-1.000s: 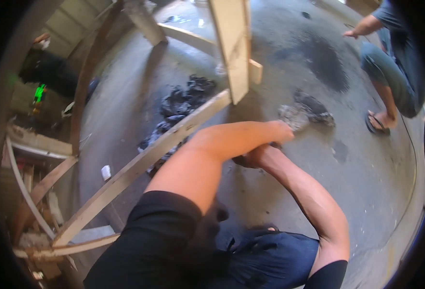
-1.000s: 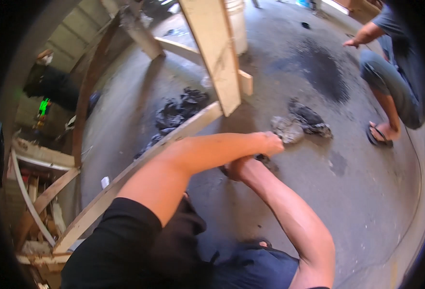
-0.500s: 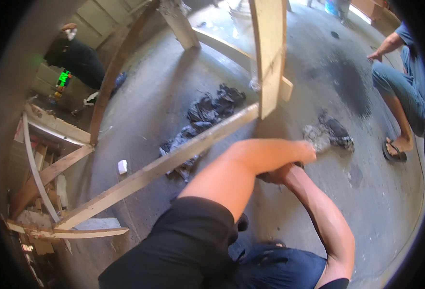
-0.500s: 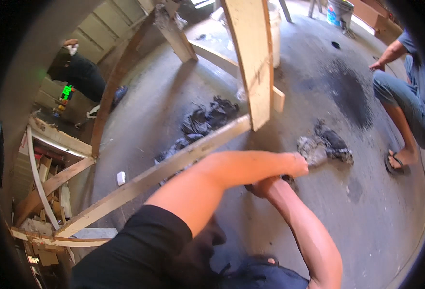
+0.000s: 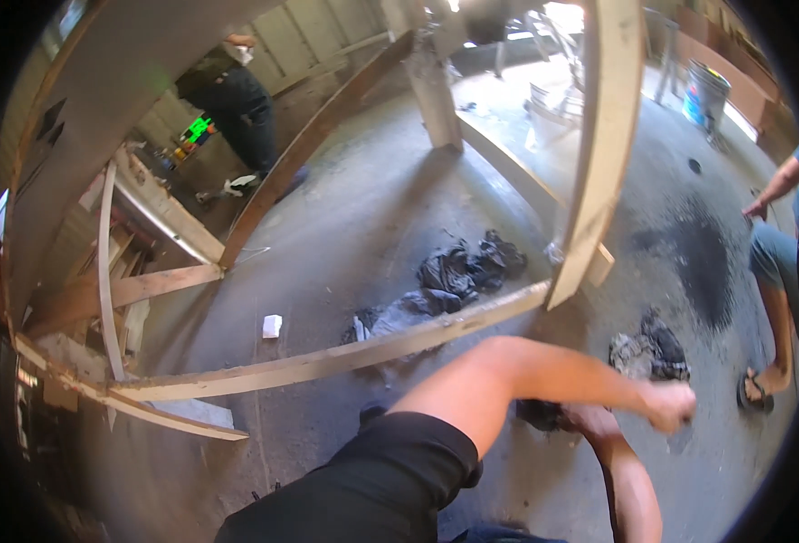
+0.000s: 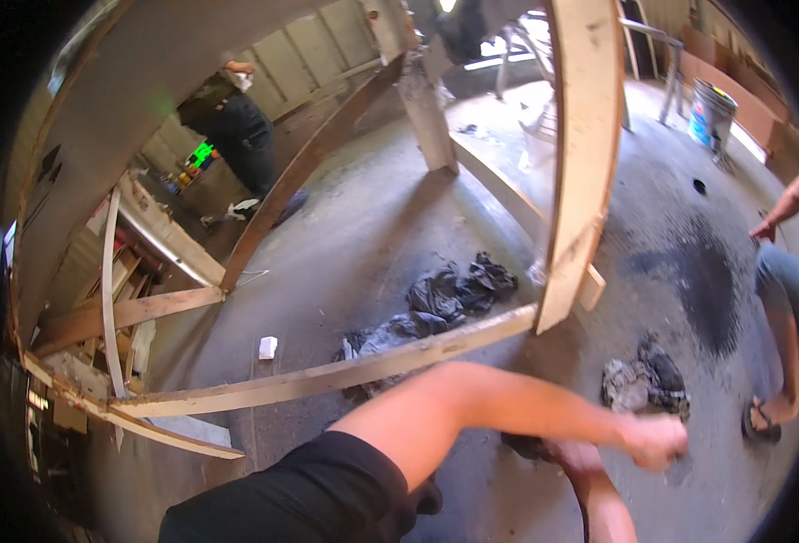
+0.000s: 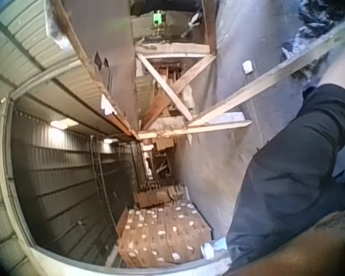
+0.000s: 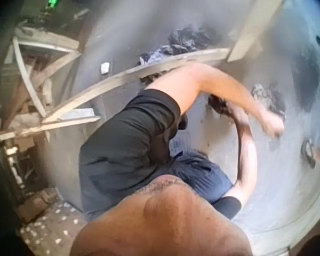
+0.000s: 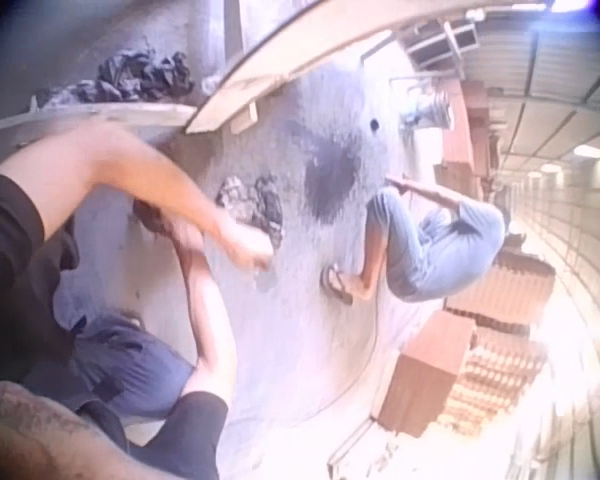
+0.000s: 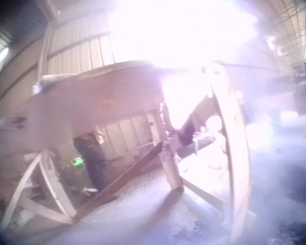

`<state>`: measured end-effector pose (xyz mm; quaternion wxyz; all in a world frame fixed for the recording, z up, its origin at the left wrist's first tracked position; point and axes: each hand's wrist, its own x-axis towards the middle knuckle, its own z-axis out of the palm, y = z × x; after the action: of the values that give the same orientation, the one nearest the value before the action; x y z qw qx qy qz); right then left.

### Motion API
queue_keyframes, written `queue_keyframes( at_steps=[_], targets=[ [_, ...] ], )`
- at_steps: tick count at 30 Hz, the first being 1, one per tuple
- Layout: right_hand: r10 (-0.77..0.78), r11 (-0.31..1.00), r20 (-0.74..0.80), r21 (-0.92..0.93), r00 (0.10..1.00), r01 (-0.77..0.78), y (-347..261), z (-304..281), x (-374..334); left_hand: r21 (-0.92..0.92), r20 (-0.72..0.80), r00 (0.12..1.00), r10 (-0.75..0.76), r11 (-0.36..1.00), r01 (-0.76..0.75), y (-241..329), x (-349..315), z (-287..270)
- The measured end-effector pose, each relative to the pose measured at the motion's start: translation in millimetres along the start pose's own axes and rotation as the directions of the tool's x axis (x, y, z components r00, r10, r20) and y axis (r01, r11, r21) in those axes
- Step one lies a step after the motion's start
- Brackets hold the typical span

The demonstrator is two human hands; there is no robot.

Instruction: The person wipes a slatted wooden panel with a cloth, handles cloths on the floor, and then lifts and carries the slatted wooden panel to place it onto a wooden structure.

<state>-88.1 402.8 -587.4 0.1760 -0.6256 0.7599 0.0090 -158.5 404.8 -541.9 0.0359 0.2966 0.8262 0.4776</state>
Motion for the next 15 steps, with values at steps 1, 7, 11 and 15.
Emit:
queue_keyframes(
  at_steps=[1, 7, 11, 15],
  targets=[
    [0.102, 0.992, 0.038, 0.07, 0.994, -0.105, -1, -14, -6, 0.016, 0.022, 0.998, 0.061, 0.998, -0.061, 17, -1, 5],
    [0.477, 0.872, 0.299, -0.044, 0.827, -0.487, 16, -52, 19, -0.143, -0.161, 0.978, 0.129, 0.978, -0.153, 38, -2, 23],
    [0.36, 0.912, 0.418, 0.032, 0.834, -0.41, 100, 24, 49, -0.104, -0.259, 0.963, -0.072, 0.994, 0.046, 8, -15, 4],
    [0.384, 0.902, 0.363, 0.05, 0.849, -0.429, 86, -1, 58, 0.093, -0.264, 0.964, -0.034, 0.994, 0.061, -20, -29, -7]
  ],
)
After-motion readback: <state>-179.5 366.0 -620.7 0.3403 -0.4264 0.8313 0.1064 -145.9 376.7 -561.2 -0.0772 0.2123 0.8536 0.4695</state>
